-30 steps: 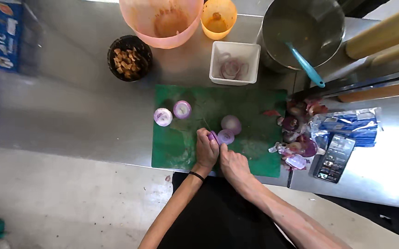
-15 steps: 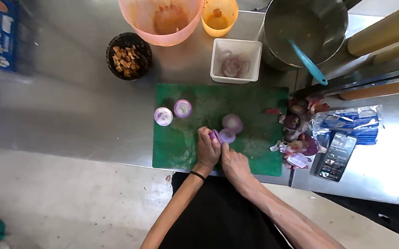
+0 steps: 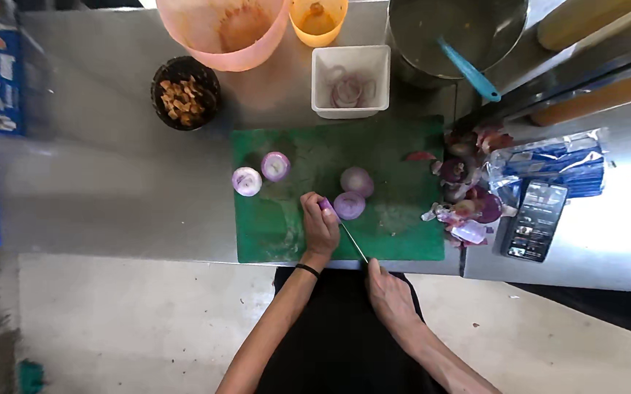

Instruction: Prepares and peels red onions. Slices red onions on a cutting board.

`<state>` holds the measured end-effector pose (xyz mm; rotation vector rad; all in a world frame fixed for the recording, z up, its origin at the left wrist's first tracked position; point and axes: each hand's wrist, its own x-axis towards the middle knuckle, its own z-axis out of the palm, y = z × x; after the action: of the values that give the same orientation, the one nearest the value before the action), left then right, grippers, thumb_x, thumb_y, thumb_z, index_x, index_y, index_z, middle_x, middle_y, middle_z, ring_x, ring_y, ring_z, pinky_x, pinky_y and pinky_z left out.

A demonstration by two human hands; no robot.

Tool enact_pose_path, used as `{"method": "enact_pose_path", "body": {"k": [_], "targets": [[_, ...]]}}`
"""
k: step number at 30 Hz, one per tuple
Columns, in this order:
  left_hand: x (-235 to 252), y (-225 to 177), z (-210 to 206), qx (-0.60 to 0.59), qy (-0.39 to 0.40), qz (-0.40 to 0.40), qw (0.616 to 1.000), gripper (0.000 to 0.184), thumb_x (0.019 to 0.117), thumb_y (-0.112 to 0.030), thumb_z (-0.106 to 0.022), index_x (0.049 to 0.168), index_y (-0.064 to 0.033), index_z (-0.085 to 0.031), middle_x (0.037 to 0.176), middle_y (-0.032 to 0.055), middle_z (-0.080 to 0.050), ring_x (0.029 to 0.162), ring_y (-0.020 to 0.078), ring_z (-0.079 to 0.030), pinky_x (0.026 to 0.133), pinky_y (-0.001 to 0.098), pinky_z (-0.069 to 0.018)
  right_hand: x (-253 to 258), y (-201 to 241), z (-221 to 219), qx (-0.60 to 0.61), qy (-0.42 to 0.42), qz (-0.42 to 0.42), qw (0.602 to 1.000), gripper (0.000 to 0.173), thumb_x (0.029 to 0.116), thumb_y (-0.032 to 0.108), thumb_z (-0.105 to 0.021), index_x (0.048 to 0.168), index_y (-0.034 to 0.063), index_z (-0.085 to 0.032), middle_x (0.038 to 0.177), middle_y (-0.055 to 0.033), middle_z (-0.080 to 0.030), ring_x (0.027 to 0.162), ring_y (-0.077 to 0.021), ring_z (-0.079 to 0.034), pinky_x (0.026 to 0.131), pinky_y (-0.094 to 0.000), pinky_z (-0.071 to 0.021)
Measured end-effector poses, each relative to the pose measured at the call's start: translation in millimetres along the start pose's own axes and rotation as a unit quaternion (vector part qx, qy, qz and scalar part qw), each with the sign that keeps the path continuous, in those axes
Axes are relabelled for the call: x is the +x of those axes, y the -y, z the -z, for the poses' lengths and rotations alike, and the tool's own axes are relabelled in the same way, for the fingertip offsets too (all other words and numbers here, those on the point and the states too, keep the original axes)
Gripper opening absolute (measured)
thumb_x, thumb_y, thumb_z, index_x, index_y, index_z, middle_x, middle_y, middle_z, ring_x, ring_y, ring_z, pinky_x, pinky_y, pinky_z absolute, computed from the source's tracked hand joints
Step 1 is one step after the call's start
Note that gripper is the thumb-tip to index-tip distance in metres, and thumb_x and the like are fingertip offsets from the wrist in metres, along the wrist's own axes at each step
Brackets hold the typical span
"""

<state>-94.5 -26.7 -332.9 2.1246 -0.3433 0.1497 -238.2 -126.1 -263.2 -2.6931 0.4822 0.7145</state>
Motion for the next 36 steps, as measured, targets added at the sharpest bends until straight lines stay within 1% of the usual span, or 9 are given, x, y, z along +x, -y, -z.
{"method": "enact_pose_path", "body": {"k": [5,9,11,14,17,21,23,32,36], "targets": [[-0.2,0.9,1.1,-0.02,0.006,-0.006,1.0,0.048,0.1088,-0.032,-0.023,0.117,0.0052,-0.051,0.121,0.0205,-0.051,0.118,0.0239,-0.055,0.1,0.0304,-0.048,9.7,-0.8,2.6,0.023,-0.016,-0.006,1.0,0.022,0.1031,0.019,-0.052,0.112,0.0022,-0.063,0.077,-0.0151,-0.069,0.069,-0.0356,-0.072,0.059,-0.0488,-0.0569],[0.4,-3.3,2.0,0.002,0.012,0.007,1.0,0.043,0.1082,-0.028,-0.026,0.12,0.0046,-0.051,0.125,0.0213,-0.05,0.117,0.0248,-0.056,0.097,0.0302,-0.0502,14.7,-1.7,12.1,0.039,-0.05,-0.015,0.998,0.018,0.1035,0.017,-0.053,0.11,0.002,-0.061,0.076,-0.0155,-0.068,0.067,-0.0359,-0.072,0.057,-0.0497,-0.0571],[0.4,-4.9,2.8,-0.002,0.011,0.02,1.0,0.042,0.1082,-0.028,-0.028,0.12,0.0048,-0.051,0.125,0.0218,-0.05,0.115,0.0246,-0.057,0.094,0.0308,-0.0514,13.0,0.4,17.9,0.038,-0.082,0.007,0.996,0.017,0.1021,0.017,-0.053,0.107,0.0022,-0.061,0.073,-0.0139,-0.067,0.062,-0.0342,-0.07,0.054,-0.0477,-0.0565],[7.2,-0.6,-3.7,-0.006,-0.022,0.005,1.0,0.037,0.1056,-0.025,-0.03,0.113,0.0036,-0.052,0.114,0.0195,-0.052,0.104,0.0232,-0.058,0.089,0.0304,-0.0511,12.4,9.5,33.7,0.045,-0.111,0.015,0.993,0.022,0.1028,0.02,-0.047,0.102,0.0025,-0.06,0.069,-0.0124,-0.064,0.06,-0.0337,-0.069,0.051,-0.0473,-0.0545],[10.4,1.3,-7.6,-0.005,-0.035,0.005,0.999,0.036,0.1046,-0.024,-0.031,0.11,0.0032,-0.054,0.111,0.0184,-0.053,0.101,0.0234,-0.058,0.09,0.0309,-0.0512,17.8,16.9,51.5,0.056,-0.09,-0.007,0.994,0.028,0.1044,0.024,-0.042,0.107,0.0021,-0.059,0.076,-0.0144,-0.066,0.067,-0.0353,-0.07,0.055,-0.049,-0.055],[9.3,0.1,-8.1,0.001,-0.028,0.02,0.999,0.038,0.1052,-0.025,-0.028,0.112,0.0031,-0.053,0.111,0.0183,-0.054,0.101,0.0235,-0.059,0.088,0.0321,-0.0523,22.0,26.8,47.4,0.056,-0.188,0.046,0.98,0.017,0.0988,0.016,-0.052,0.101,0.002,-0.062,0.07,-0.0126,-0.062,0.055,-0.0326,-0.065,0.046,-0.0459,-0.0518],[9.4,0.6,-8.9,0.008,-0.032,0.019,0.999,0.04,0.1062,-0.029,-0.027,0.111,0.0024,-0.052,0.109,0.0172,-0.053,0.098,0.0226,-0.059,0.086,0.0316,-0.0529,24.1,35.4,43.3,0.044,-0.202,0.06,0.977,0.015,0.098,0.015,-0.057,0.1,0.003,-0.065,0.07,-0.0118,-0.062,0.053,-0.0309,-0.064,0.044,-0.0438,-0.0512],[10.0,0.3,-11.3,0.027,-0.04,0.021,0.999,0.041,0.1054,-0.03,-0.025,0.11,0.0014,-0.051,0.105,0.016,-0.053,0.094,0.0217,-0.059,0.082,0.0309,-0.053,31.3,46.6,29.5,0.002,-0.198,0.039,0.979,0.011,0.0961,0.013,-0.063,0.099,0.0034,-0.066,0.071,-0.0125,-0.062,0.054,-0.03,-0.065,0.044,-0.0412,-0.0509],[8.6,4.5,-10.0,-0.002,-0.042,0.014,0.999,0.039,0.1047,-0.027,-0.026,0.112,0.0024,-0.052,0.105,0.016,-0.054,0.095,0.0208,-0.06,0.085,0.0307,-0.0526,32.6,48.7,27.1,0.005,-0.196,0.038,0.98,0.009,0.0947,0.012,-0.065,0.098,0.0037,-0.066,0.071,-0.0125,-0.063,0.054,-0.0296,-0.065,0.044,-0.0409,-0.0514]]}}
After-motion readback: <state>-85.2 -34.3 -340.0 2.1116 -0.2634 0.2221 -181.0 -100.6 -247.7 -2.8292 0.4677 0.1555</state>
